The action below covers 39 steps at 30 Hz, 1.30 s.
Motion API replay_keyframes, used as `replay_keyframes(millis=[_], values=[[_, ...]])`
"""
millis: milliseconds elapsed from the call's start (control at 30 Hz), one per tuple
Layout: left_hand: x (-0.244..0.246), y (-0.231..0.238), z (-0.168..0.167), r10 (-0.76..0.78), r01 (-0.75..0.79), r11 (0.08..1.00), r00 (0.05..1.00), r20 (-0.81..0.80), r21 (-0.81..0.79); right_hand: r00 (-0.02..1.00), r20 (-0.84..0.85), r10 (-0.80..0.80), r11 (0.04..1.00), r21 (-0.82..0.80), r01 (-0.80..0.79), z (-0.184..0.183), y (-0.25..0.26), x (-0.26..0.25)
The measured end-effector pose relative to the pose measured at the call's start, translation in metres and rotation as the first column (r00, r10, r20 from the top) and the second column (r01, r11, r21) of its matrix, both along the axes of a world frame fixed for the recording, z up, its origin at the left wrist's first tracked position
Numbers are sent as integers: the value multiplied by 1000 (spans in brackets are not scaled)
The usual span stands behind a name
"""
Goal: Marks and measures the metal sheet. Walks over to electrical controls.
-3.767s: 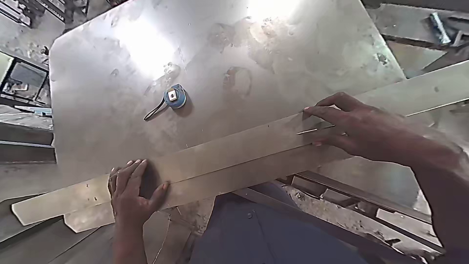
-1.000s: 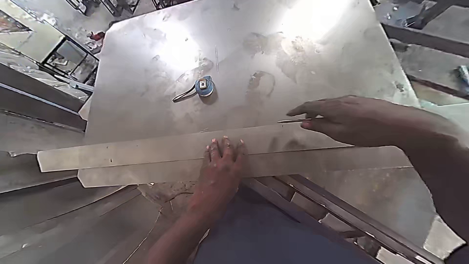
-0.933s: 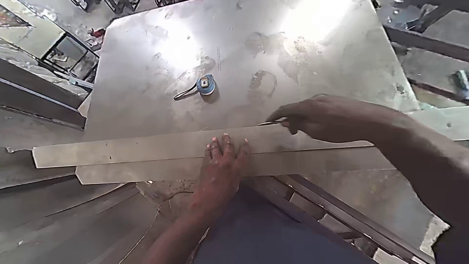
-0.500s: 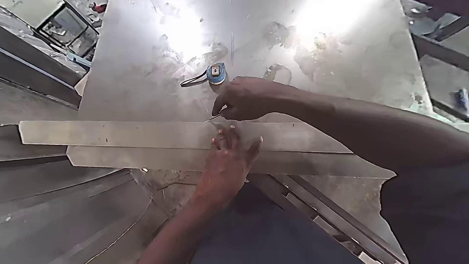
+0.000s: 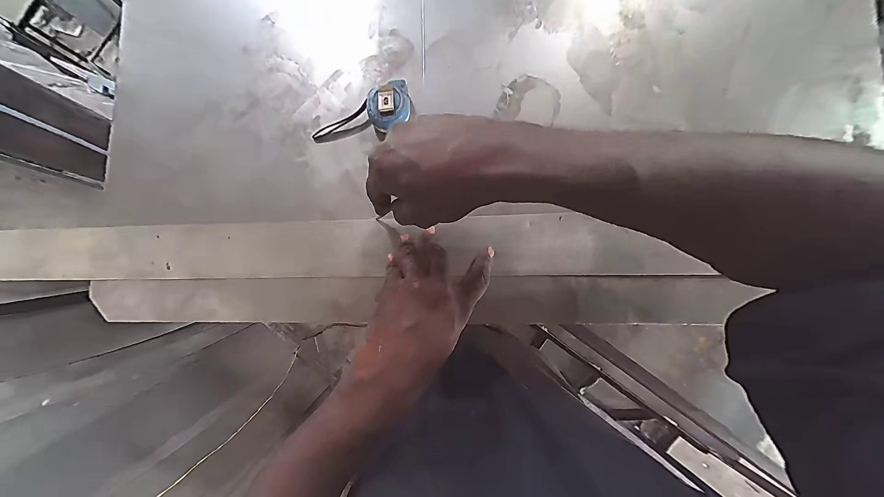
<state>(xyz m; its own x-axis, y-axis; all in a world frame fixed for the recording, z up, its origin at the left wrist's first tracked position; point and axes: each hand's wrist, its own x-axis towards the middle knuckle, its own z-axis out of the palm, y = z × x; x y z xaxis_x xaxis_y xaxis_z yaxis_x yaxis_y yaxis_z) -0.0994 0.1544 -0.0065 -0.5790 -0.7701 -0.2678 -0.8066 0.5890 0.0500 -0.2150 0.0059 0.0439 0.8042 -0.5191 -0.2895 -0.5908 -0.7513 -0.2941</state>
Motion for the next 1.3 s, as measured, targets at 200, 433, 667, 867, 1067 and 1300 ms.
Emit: replay_keyframes(millis=[200, 433, 667, 867, 1067, 1300], values=[[1, 0, -2, -7, 7, 1000, 1000, 16, 3, 995, -76, -63, 998, 25, 65, 4, 11, -36], [-2, 1, 0, 22, -22, 1000, 999, 33, 1, 978, -129, -164, 983, 67, 173, 8, 32, -102], [-2, 0, 0, -8, 9, 1000, 1000, 9, -24, 952, -227, -206, 975, 37, 220, 21, 42, -123], [0, 2, -1, 14, -15, 1000, 999, -35, -20, 986, 118, -114, 992, 62, 107, 8, 17, -73], [0, 1, -1, -7, 7, 1000, 999, -31, -18, 988, 144, -61, 992, 122, 44, -16, -13, -19], [0, 2, -2, -19, 18, 999, 999, -29, -35, 996, 89, -21, 997, 76, 14, -8, -14, -14]])
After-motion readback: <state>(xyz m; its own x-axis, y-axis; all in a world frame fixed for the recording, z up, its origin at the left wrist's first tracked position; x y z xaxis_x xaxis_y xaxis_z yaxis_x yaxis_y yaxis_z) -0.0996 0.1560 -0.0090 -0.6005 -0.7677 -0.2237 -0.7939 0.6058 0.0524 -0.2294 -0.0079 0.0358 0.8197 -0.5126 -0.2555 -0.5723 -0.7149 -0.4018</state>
